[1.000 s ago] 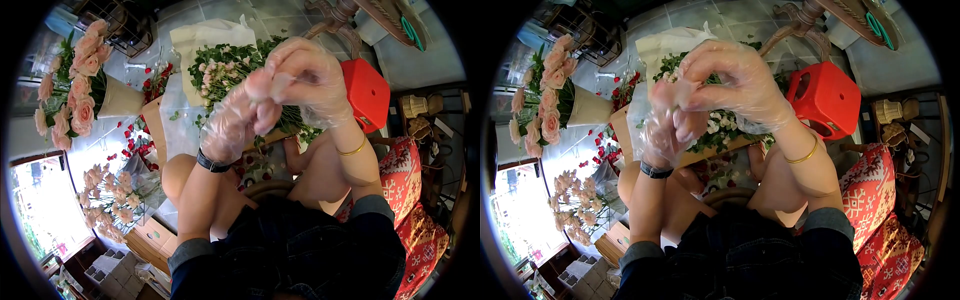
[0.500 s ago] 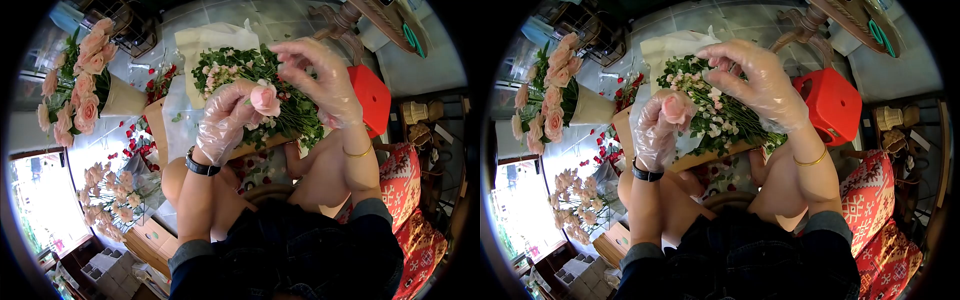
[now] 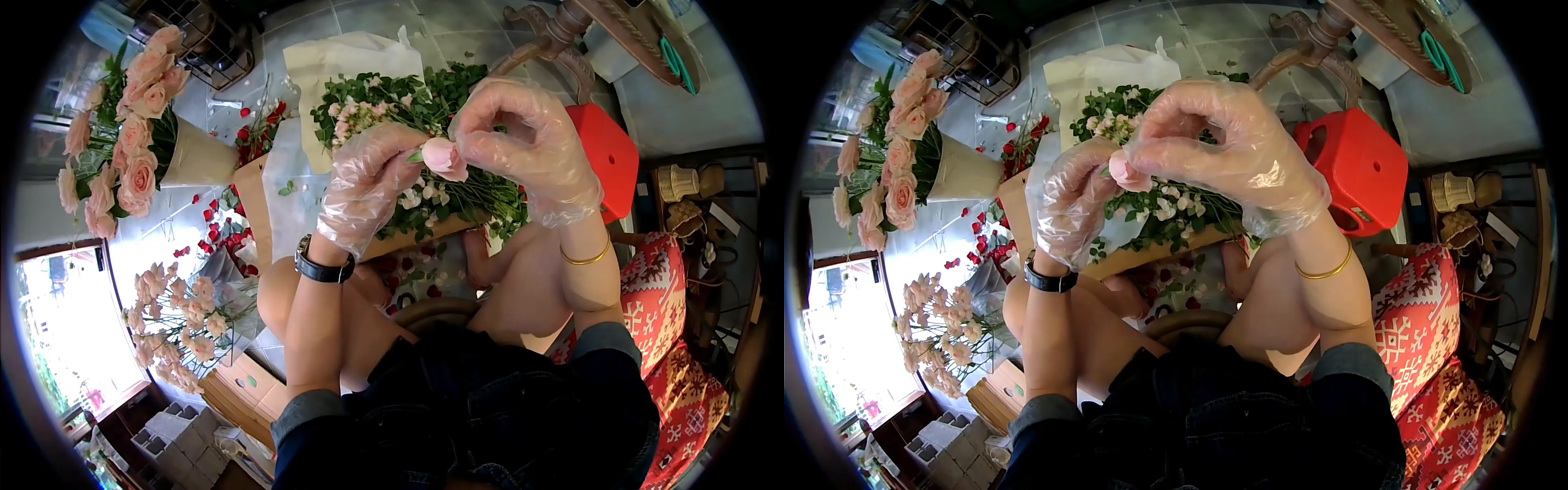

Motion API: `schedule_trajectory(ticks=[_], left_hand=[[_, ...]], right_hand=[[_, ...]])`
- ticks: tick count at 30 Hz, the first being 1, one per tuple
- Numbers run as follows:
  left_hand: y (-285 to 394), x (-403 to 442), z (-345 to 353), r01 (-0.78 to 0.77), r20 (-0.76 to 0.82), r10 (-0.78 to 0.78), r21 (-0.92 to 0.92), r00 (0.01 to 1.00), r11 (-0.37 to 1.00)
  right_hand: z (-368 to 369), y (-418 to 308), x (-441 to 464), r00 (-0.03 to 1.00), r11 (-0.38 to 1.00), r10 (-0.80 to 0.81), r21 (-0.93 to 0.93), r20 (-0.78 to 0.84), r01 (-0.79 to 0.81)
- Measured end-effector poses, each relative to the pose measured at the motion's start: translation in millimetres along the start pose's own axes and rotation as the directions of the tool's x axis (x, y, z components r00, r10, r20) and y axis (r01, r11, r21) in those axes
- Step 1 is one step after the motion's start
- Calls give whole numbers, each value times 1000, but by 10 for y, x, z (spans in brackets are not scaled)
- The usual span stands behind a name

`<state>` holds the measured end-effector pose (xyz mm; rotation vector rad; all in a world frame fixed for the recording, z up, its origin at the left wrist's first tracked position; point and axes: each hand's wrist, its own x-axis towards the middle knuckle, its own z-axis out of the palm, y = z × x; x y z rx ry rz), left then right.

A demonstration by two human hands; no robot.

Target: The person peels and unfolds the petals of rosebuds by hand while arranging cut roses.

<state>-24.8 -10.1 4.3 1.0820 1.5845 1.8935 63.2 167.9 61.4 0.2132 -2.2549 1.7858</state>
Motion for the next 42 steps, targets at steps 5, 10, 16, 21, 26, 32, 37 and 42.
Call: schedule_trajectory(ticks=[5,10,16,21,26,32,37,42], left_hand=[[-32,-6,-18,-2,41,1,35,999,999],[-28,15,29,-76,20,76,5,997,997],[-52,30,34,-123,20,124,-30,992,992],[-25,34,13,-10,21,8,94,1000,995],[-41,54,-25,-140,109,121,197,987,970],[-12,112,-18,-339,90,327,217,941,915],[-76,91,4,-402,-56,433,280,900,872],[-54,93,17,-369,-149,403,211,903,905]], right_hand=[[20,6,-17,996,992,70,106,-57,-64],[0,14,-23,991,980,125,164,-52,-115],[-4,33,-14,992,990,-15,-144,-126,-3],[81,-13,37,954,874,-247,-464,-168,145],[72,98,1,999,976,42,-212,10,-39],[134,83,-1,983,984,172,50,-65,-169],[43,146,28,955,960,203,-146,-216,-237],[37,80,59,981,997,31,-69,-192,-45]])
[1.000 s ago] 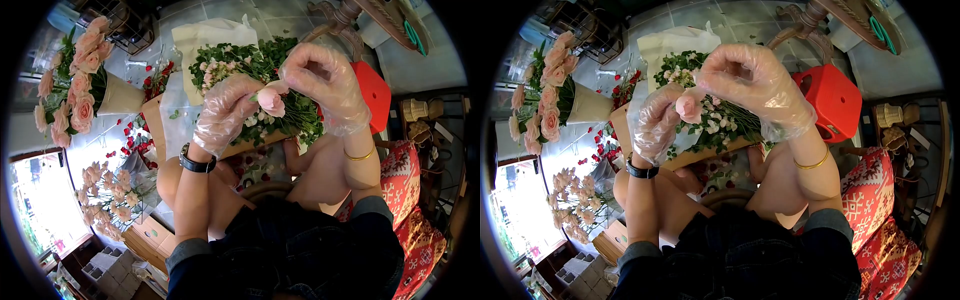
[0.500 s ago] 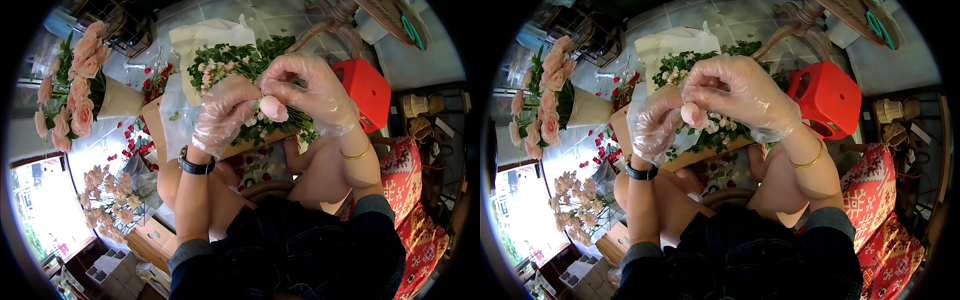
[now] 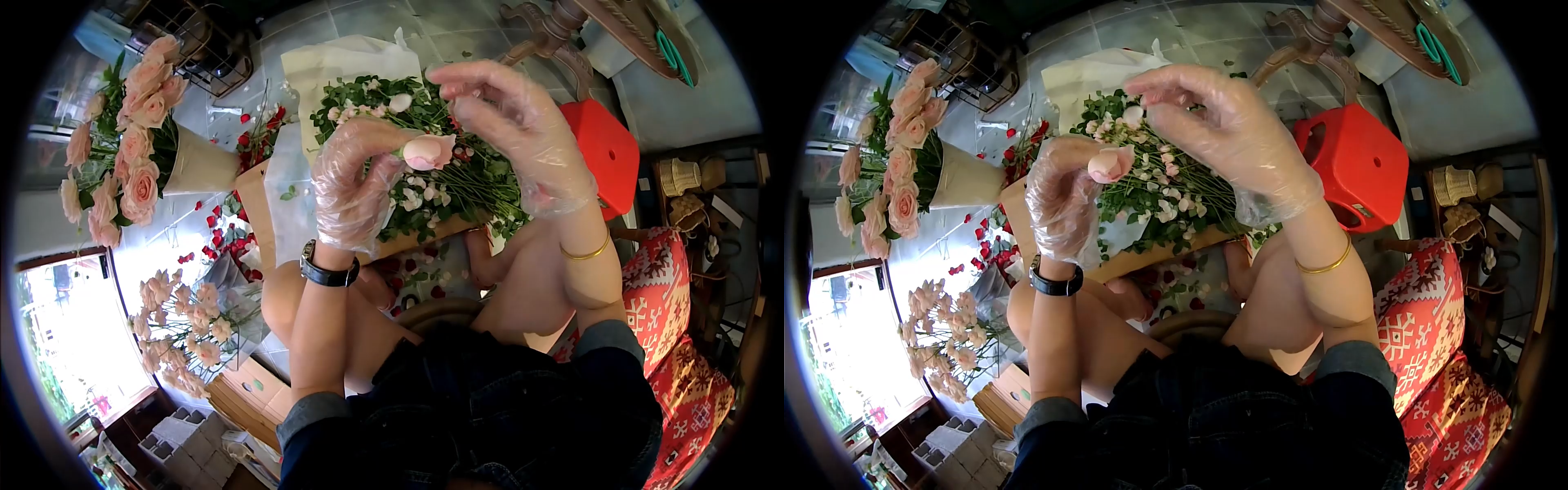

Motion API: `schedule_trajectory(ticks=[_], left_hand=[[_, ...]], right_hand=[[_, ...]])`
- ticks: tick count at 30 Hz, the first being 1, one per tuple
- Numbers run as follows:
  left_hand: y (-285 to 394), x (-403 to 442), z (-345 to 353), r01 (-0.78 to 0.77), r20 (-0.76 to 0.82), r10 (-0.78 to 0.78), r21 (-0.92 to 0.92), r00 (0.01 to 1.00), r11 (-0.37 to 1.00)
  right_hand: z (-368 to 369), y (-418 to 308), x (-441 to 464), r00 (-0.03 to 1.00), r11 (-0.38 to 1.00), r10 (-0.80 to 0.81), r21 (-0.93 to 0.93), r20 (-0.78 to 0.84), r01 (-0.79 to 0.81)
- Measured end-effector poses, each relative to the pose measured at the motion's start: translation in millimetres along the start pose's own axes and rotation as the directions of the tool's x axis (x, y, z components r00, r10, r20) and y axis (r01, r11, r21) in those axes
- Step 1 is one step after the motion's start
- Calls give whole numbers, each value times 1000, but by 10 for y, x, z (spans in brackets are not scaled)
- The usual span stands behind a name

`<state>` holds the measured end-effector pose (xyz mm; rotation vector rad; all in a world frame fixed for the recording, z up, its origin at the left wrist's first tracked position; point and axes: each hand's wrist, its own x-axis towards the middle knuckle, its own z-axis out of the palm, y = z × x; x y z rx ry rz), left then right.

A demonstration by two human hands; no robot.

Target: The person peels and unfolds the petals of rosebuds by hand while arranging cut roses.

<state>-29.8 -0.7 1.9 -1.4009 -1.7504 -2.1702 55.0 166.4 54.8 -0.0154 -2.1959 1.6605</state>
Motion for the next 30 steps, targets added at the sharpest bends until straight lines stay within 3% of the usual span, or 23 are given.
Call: schedule_trajectory(ticks=[1,5,7,11,14,16,17,20,22,26,28,30], left_hand=[[-5,-5,7,0,-1,0,-1,1000,1000],[-25,-12,3,-13,0,13,13,1000,1000],[-27,-10,0,-15,20,14,25,1000,1000],[-15,-1,8,-13,36,13,0,999,1000],[-15,-4,13,-16,45,16,5,999,1000],[-11,-6,22,-14,44,13,18,999,1000],[-2,-3,39,-17,33,17,7,999,1000],[17,18,22,-23,72,21,37,997,999],[9,19,18,-28,122,19,78,992,997],[-80,-30,58,-22,80,27,-61,996,998],[-60,-26,105,-9,54,16,-132,998,991],[15,-29,175,120,-100,-177,-414,979,902]], right_hand=[[-4,-52,-9,993,971,110,206,43,-117],[-6,-49,-75,994,924,85,368,70,-105],[-9,-79,-94,988,967,65,236,138,-97],[3,-66,-80,987,979,133,143,88,-144],[26,-36,-70,996,983,79,161,45,-85],[51,-14,-62,997,997,-82,0,-14,82],[54,-13,-58,997,997,-82,0,-14,82],[44,-25,-55,989,986,-144,-83,45,147],[31,-43,-62,986,992,-16,-119,166,36],[71,-52,-89,989,997,75,5,125,-76],[87,-31,-95,994,994,105,-5,-3,-105],[26,16,-65,991,990,133,-32,-18,-134]])
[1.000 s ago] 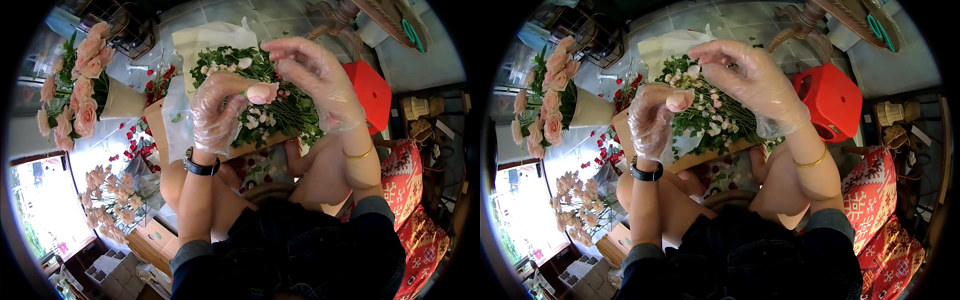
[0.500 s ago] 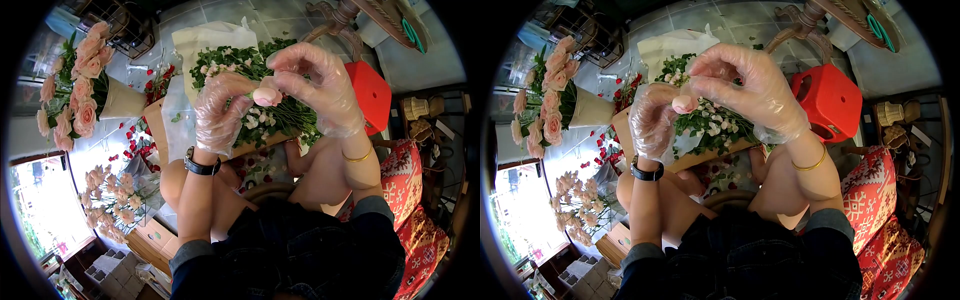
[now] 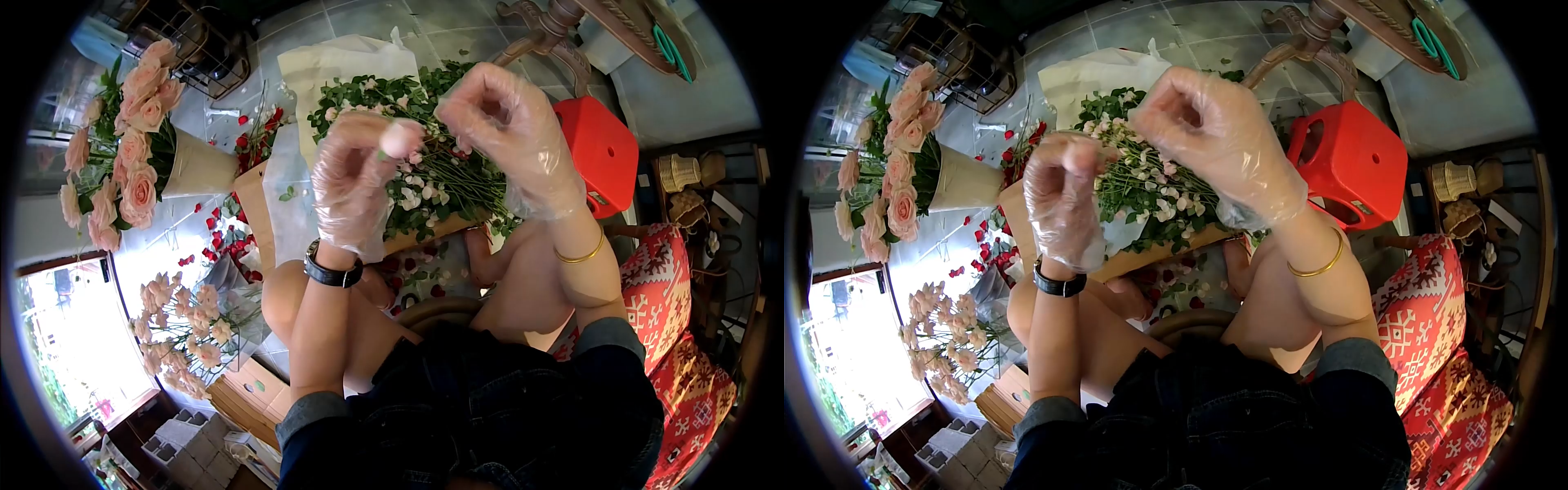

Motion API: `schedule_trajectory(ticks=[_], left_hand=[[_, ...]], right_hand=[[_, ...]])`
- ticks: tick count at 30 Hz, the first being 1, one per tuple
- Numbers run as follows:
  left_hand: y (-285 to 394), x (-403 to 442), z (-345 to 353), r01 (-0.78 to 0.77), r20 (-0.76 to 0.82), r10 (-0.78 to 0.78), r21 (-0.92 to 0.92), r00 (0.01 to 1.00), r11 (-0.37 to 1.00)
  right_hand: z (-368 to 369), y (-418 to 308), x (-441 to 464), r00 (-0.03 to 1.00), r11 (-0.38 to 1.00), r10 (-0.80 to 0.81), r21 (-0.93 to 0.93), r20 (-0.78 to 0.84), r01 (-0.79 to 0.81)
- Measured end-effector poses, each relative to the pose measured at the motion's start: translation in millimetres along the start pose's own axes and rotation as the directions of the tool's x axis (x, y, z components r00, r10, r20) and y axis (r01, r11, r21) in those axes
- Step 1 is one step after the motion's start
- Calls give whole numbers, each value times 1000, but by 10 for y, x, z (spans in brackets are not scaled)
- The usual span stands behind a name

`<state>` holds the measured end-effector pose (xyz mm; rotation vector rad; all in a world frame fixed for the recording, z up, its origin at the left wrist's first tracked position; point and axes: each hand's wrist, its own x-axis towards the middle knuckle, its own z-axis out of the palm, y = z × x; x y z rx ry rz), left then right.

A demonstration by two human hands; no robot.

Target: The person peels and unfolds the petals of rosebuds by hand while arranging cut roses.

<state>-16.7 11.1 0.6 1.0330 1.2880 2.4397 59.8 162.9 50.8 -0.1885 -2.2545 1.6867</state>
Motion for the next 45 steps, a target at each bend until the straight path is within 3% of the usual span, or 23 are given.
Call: schedule_trajectory(ticks=[1,2,4,6,8,11,14,19,22,32,35,45], left_hand=[[-2,-24,-44,104,-47,-104,-6,993,995],[19,-33,-34,103,-47,-103,-7,994,995],[101,-22,10,254,-90,-263,-97,961,962],[159,-10,78,300,-128,-320,-153,939,942],[170,-11,73,400,-66,-433,-281,899,872],[135,-37,107,476,-38,-502,-265,864,839],[129,-51,156,477,-49,-497,-213,867,853],[40,-75,132,447,-60,-458,-143,887,883],[19,-75,146,383,-115,-408,-192,906,904],[-23,-69,135,375,-119,-390,-129,913,918],[-35,-69,121,357,-91,-367,-116,926,927],[-74,-85,158,434,-111,-456,-176,883,883]], right_hand=[[-23,21,20,999,999,29,-28,-14,-29],[-13,41,32,1000,999,28,-29,-14,-28],[29,74,66,945,912,-325,-280,-50,299],[17,36,83,923,899,-382,-248,-42,361],[-4,34,93,898,881,-437,-218,-39,419],[-13,37,93,896,888,-445,-131,0,441],[26,-19,57,913,908,-403,-98,62,408],[60,-20,31,900,914,-404,-114,-165,390],[-8,31,54,926,899,-377,-252,-32,357],[149,-1,46,924,915,-374,-200,-87,351],[137,-3,72,892,885,-450,-157,-46,439],[144,-3,35,859,788,-509,-435,-61,436]])
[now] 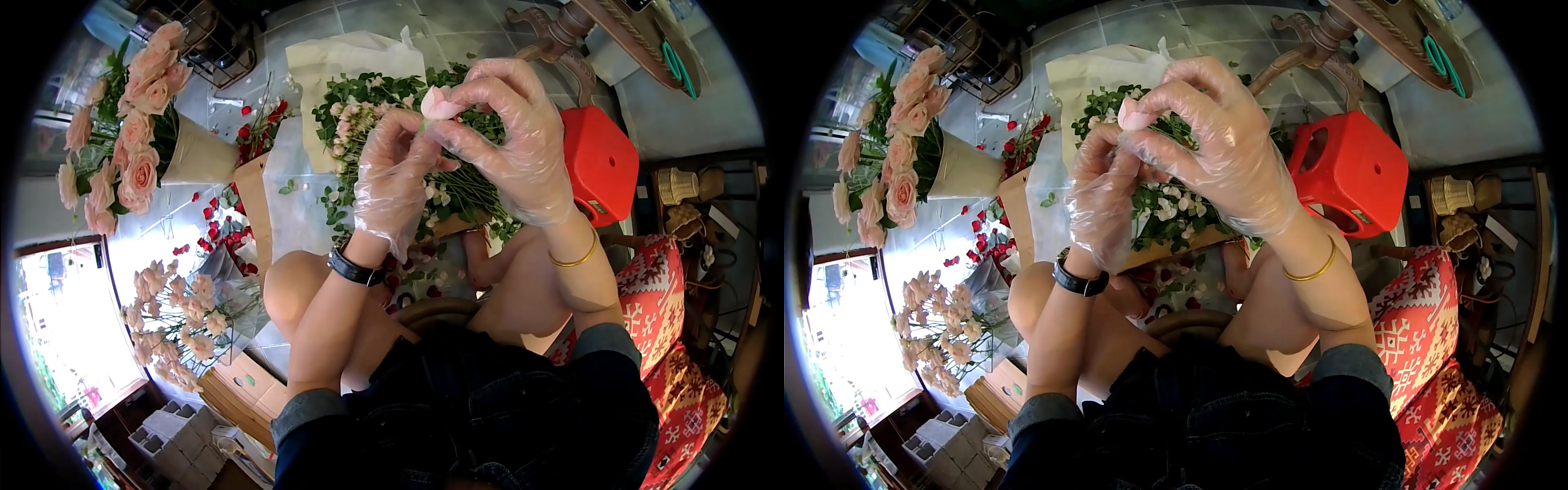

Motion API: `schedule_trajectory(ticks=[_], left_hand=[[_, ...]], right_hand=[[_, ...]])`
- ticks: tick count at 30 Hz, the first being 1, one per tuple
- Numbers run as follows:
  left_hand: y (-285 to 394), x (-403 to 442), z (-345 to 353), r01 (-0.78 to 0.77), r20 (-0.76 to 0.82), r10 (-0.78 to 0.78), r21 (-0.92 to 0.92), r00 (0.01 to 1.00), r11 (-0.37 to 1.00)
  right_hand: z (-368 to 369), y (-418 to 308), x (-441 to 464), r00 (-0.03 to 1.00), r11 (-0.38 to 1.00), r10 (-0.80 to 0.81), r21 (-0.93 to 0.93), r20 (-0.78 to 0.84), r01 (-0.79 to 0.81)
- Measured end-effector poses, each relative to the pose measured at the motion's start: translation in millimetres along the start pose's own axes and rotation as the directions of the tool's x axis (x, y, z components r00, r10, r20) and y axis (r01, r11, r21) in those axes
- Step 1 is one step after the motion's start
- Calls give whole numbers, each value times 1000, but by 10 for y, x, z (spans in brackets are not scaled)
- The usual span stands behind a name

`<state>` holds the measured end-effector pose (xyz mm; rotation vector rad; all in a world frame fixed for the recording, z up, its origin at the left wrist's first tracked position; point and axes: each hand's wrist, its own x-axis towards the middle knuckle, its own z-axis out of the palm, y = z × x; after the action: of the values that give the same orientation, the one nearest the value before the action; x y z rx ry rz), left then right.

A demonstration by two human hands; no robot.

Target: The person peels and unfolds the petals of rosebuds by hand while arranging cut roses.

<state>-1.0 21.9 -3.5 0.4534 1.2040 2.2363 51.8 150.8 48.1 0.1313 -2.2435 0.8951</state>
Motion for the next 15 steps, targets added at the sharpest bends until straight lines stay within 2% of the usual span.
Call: schedule_trajectory(ticks=[4,10,14,15], left_hand=[[13,-2,-16,36,11,-36,43,999,998],[-40,16,-17,-44,30,44,6,999,999],[1,-1,-6,-42,31,41,22,999,999],[8,-5,-4,-33,28,32,24,999,999]], right_hand=[[10,12,-9,999,997,-35,-71,-37,32],[58,-15,-12,992,990,-92,-113,-92,81],[29,-2,-25,988,977,-143,-170,-67,130],[35,24,-34,978,967,-202,-168,-47,191]])
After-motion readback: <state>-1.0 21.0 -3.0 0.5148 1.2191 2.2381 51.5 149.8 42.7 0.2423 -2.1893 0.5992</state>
